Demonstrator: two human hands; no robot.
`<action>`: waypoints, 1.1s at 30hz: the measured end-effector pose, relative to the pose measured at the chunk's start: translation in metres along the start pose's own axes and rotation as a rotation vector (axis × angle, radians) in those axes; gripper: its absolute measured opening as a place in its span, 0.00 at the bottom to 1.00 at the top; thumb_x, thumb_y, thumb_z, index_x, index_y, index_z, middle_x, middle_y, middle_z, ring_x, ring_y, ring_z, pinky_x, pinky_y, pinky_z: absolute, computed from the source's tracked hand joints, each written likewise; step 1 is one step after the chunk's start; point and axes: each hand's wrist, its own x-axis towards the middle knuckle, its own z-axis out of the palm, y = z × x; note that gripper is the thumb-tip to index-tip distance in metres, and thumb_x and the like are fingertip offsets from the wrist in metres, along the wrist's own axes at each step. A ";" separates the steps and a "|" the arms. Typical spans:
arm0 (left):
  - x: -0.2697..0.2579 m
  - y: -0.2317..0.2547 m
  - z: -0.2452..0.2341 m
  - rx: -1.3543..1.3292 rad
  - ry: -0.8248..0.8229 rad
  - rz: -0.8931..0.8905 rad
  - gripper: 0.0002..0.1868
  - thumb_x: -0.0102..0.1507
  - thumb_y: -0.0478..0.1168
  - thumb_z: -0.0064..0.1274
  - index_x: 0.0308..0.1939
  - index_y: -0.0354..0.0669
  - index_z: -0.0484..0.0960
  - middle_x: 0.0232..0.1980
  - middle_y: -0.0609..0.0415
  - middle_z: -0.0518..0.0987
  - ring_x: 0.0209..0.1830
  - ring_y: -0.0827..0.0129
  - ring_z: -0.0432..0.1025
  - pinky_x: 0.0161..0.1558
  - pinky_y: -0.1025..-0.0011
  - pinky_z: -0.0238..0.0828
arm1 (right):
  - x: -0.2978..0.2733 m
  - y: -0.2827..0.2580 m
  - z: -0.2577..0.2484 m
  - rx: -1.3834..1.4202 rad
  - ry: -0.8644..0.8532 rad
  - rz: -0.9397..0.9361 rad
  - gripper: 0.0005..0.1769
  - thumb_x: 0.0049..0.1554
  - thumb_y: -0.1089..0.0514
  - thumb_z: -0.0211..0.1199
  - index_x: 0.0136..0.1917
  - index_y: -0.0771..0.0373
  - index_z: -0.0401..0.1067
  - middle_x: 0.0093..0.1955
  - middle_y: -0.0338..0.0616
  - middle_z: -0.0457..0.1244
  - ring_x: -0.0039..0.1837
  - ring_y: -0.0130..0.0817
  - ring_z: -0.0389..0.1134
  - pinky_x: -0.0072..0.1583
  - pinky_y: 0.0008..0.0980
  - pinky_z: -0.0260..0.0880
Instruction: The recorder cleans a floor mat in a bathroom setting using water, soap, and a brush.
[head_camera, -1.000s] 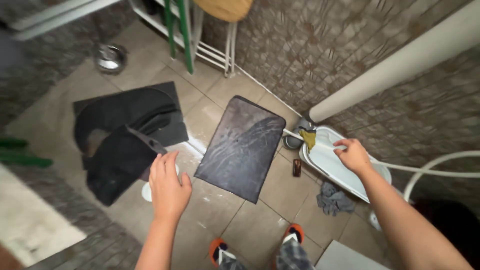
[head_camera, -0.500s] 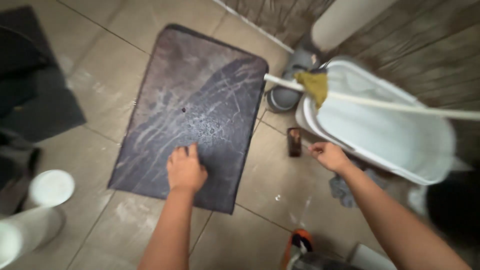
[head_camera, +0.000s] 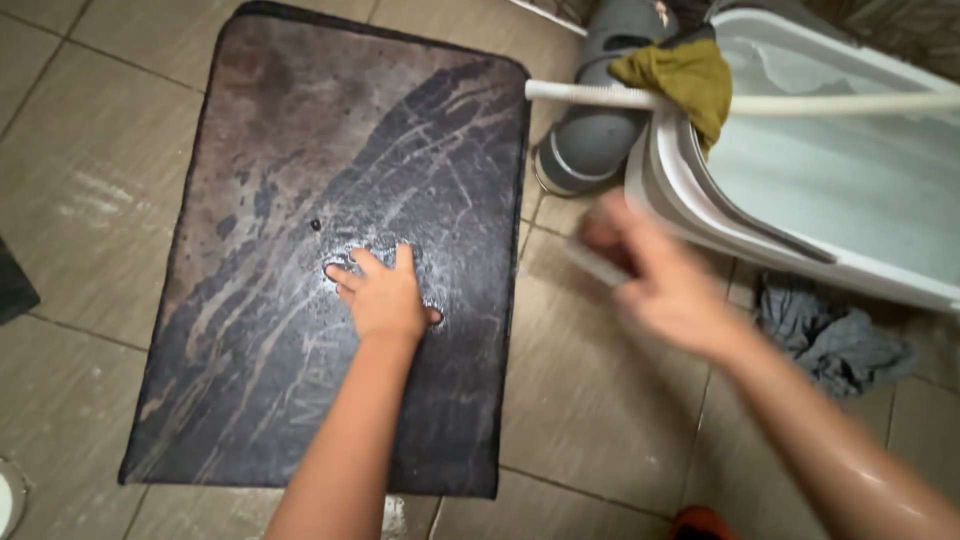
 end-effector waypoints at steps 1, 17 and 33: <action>0.006 0.000 0.003 -0.005 0.023 0.003 0.53 0.47 0.51 0.77 0.73 0.62 0.64 0.78 0.33 0.49 0.77 0.19 0.39 0.71 0.37 0.51 | -0.010 -0.005 -0.030 0.200 0.067 0.005 0.52 0.48 0.62 0.58 0.84 0.61 0.44 0.84 0.58 0.47 0.82 0.51 0.50 0.78 0.48 0.49; 0.000 -0.048 0.027 -0.180 0.268 0.218 0.47 0.54 0.58 0.66 0.73 0.48 0.64 0.79 0.33 0.48 0.79 0.29 0.38 0.75 0.50 0.40 | -0.036 0.262 -0.181 0.770 -0.172 0.892 0.37 0.45 0.58 0.55 0.69 0.71 0.66 0.58 0.51 0.65 0.61 0.42 0.66 0.55 0.39 0.65; -0.070 -0.186 0.055 -0.096 0.544 0.006 0.39 0.64 0.56 0.48 0.76 0.42 0.62 0.79 0.37 0.55 0.81 0.46 0.46 0.74 0.44 0.39 | 0.153 -0.099 0.056 0.763 -0.232 0.392 0.43 0.52 0.66 0.57 0.82 0.60 0.63 0.54 0.48 0.58 0.49 0.41 0.55 0.48 0.40 0.54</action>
